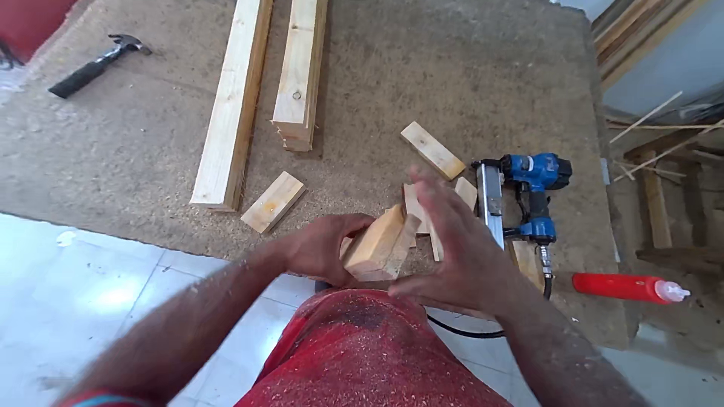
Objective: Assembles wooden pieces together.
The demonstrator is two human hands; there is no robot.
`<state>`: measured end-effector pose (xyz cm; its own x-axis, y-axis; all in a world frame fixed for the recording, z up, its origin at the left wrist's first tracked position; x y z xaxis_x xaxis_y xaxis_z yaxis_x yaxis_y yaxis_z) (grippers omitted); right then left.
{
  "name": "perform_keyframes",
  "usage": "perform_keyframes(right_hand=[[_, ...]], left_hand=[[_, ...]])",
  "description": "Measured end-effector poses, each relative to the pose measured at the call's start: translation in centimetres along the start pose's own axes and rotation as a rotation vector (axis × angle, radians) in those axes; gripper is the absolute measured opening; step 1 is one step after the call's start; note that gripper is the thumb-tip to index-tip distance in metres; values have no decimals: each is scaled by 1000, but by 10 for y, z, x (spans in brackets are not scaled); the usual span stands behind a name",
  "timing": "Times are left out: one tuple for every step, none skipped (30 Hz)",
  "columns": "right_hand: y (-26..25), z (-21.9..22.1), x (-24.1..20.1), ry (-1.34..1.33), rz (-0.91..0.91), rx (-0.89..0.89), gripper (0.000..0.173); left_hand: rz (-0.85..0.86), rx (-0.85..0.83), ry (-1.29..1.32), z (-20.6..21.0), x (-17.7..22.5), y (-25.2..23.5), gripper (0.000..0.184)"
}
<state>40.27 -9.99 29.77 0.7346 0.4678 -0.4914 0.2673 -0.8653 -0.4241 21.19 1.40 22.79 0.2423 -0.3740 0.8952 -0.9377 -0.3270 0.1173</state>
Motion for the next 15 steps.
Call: perform_keyframes(right_hand=[[-7,-1,-1,40,-87,-57,97],[-11,3,-2,53,-154,-134,84],[-12,11,0,37,-194,-198,69],[-10,22,3,-13,-204,-228,55],[-7,32,6,-102,-164,-239,51],[-2,41,9,-194,-75,-237,52],[4,47,11,-251,28,-201,54],[12,52,14,-294,149,-155,53],[21,57,19,-334,292,-105,51],[30,60,25,-386,470,-68,47],[40,64,32,-462,666,-31,41],[50,68,40,-555,832,13,40],[61,72,48,-652,952,73,43],[71,78,57,-765,1037,132,46],[77,82,61,-854,1101,162,47]], left_hand=[[-18,-87,-25,-7,1,-3,80],[-54,-189,-21,-11,3,-5,78],[-97,-294,-1,-14,3,-7,75],[-134,-418,46,-14,1,-7,69],[-148,-544,149,-13,-3,-5,62],[-142,-648,292,-12,-12,-3,57],[-119,-698,428,-9,-24,1,54],[-126,-675,521,-9,-33,7,53],[-147,-583,541,-12,-39,14,53],[-181,-442,473,-19,-39,25,54],[-209,-272,286,-25,-35,38,51],[-223,-87,25,-26,-30,54,52],[-228,68,-224,-23,-27,70,60],[-234,163,-392,-16,-27,83,73],[-231,229,-504,-7,-31,94,84]])
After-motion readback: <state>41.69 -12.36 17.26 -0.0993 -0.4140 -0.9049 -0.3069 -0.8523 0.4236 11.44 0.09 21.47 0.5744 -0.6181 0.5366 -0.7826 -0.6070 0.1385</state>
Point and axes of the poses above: each hand's wrist, its own y-axis away from the middle knuckle, its own z-axis out of the palm, x = y × z, the point moved 3 cm from there along -y, towards the middle knuckle, and after that the axes turned 1 degree about x, right-handed, at the moved point
